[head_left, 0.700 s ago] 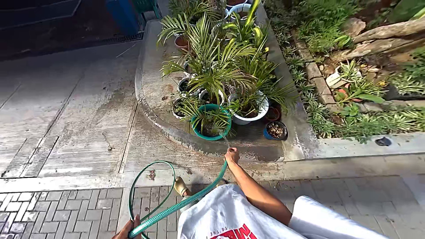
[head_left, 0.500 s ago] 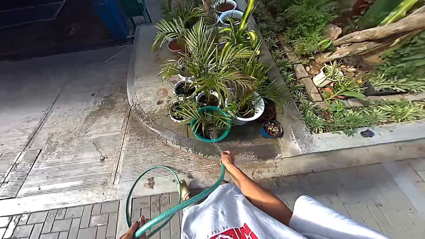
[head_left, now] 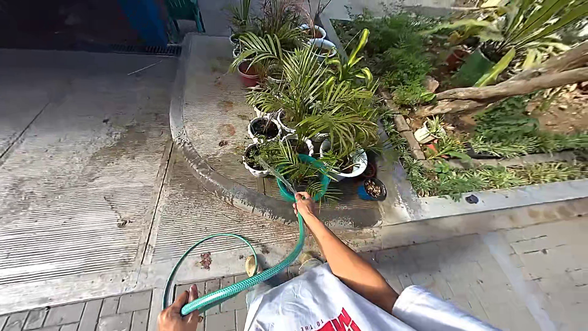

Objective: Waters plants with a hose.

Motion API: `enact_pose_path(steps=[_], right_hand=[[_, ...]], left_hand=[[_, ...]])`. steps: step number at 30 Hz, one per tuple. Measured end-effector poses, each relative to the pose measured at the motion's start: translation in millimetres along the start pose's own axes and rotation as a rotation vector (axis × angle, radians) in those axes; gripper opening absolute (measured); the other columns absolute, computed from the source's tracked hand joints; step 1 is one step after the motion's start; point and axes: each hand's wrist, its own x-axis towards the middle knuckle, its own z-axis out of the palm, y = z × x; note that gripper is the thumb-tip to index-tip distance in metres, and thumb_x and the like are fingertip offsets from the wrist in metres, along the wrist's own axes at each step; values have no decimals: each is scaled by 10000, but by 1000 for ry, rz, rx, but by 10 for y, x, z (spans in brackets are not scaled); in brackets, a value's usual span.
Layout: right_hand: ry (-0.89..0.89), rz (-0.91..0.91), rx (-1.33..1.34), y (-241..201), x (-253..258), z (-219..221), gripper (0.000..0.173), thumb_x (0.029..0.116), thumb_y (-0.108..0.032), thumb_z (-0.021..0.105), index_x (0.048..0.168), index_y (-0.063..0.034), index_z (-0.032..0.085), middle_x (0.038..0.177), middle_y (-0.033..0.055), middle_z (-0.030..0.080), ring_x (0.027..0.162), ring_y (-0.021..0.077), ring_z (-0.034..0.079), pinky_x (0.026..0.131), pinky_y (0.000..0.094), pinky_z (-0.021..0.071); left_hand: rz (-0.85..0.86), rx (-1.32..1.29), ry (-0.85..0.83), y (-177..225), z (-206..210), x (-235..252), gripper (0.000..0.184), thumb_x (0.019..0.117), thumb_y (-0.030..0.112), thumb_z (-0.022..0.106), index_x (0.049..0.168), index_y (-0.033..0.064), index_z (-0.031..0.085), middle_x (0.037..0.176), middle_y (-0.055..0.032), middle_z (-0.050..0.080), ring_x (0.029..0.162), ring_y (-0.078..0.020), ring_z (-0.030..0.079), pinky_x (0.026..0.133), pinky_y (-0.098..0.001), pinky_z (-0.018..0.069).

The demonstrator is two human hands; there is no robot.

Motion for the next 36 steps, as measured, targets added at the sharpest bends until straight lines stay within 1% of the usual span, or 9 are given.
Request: enact_pose_path(steps=[9,12,18,22,25,30,32,34,36], right_hand=[[22,5,57,-34,37,122,364,1126,-269,441,1412,-59,520,778,97,607,515,140,544,504,286,494],[9,14,75,-14,34,176,363,1125,-273,445,1413,-64,514,746,86,596,488,132,535,478,273,485],[-46,45,44,119,-20,251,352,1116,-251,464,1397,-47,527,784,95,605,521,133,550,511,277,498],[55,55,88,136,-14,197,353,1121,-232,451,1407,-36,516,781,105,602,522,142,555,519,287,505],[109,-3,140,130,-2,173,361,1120,-250,455,1406,-37,517,762,108,610,499,141,557,494,283,507],[-72,17,52,130,-39,223,360,1118,-268,466,1407,-62,522,774,87,609,498,123,540,481,265,484],[-91,53,46,165,-33,221,355,1114,-259,473,1400,-55,522,786,84,601,501,113,540,483,255,484],[-18,72,92,170,-14,144,351,1118,-249,461,1403,-51,516,790,88,598,517,122,538,503,268,487],[117,56,156,139,40,3,346,1117,-232,462,1394,-35,525,788,106,607,519,136,550,509,280,499]], left_hand=[[53,-26,36,-89,-64,136,524,994,325,520,541,80,420,473,22,361,430,-50,389,454,-264,310],[53,-31,29,-92,-85,151,524,991,324,530,540,78,430,474,27,362,435,-39,389,457,-256,312],[61,-21,8,-98,-128,239,530,997,335,519,541,78,434,468,23,354,430,-60,385,464,-283,318],[65,-15,-17,-112,-121,302,517,991,326,520,543,84,434,469,27,356,431,-54,389,460,-280,315],[71,-8,-37,-150,-99,356,525,992,355,517,541,106,414,468,43,339,426,-53,373,457,-281,305],[90,-22,-58,-169,-74,415,525,996,348,511,539,109,413,467,39,345,424,-54,379,458,-283,308],[86,-25,-65,-165,-53,431,528,995,357,510,539,113,411,467,39,344,424,-57,378,458,-289,309],[98,-30,-57,-153,-23,444,535,1001,359,511,537,113,408,465,40,345,421,-59,378,455,-290,310],[106,-43,-55,-136,21,455,535,1001,355,515,538,110,405,467,39,347,421,-61,379,455,-290,309]])
